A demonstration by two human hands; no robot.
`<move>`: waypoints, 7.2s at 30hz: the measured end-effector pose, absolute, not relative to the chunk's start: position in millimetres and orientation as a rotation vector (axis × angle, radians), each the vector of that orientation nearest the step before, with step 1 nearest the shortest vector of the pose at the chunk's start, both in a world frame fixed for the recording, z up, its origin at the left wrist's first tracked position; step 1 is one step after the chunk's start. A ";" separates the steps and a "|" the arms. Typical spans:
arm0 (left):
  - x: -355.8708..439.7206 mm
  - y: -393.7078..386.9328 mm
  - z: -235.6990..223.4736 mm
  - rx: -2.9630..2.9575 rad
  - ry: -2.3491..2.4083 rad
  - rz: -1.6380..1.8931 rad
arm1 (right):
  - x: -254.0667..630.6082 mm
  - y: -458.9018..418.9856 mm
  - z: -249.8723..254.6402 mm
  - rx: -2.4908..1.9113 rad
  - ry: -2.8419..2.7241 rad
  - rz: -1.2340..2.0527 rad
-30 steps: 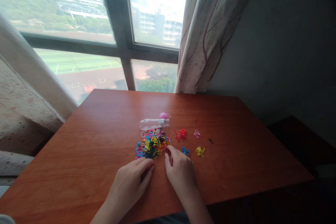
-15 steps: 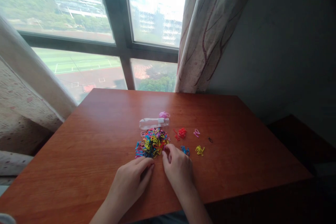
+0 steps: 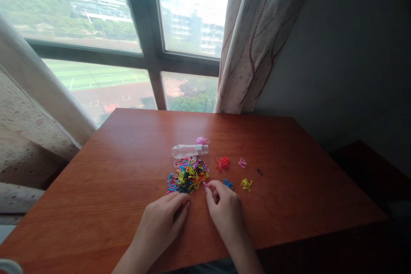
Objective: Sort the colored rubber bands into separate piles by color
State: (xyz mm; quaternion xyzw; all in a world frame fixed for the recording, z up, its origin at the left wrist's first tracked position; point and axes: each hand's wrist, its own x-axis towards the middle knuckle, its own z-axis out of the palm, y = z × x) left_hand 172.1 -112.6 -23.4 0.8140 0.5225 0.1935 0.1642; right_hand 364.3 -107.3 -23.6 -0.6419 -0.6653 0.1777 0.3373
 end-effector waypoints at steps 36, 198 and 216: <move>173.4 -112.8 -21.0 2.330 1.521 0.587 | 389.8 -101.7 -17.3 -1.715 -1.797 0.363; 175.9 -113.4 -22.6 2.295 1.658 0.835 | 474.1 -116.3 -37.4 -1.787 -1.686 0.169; 179.9 -113.3 -22.4 2.374 1.708 0.704 | 381.1 -123.1 -33.4 -1.477 -1.872 0.420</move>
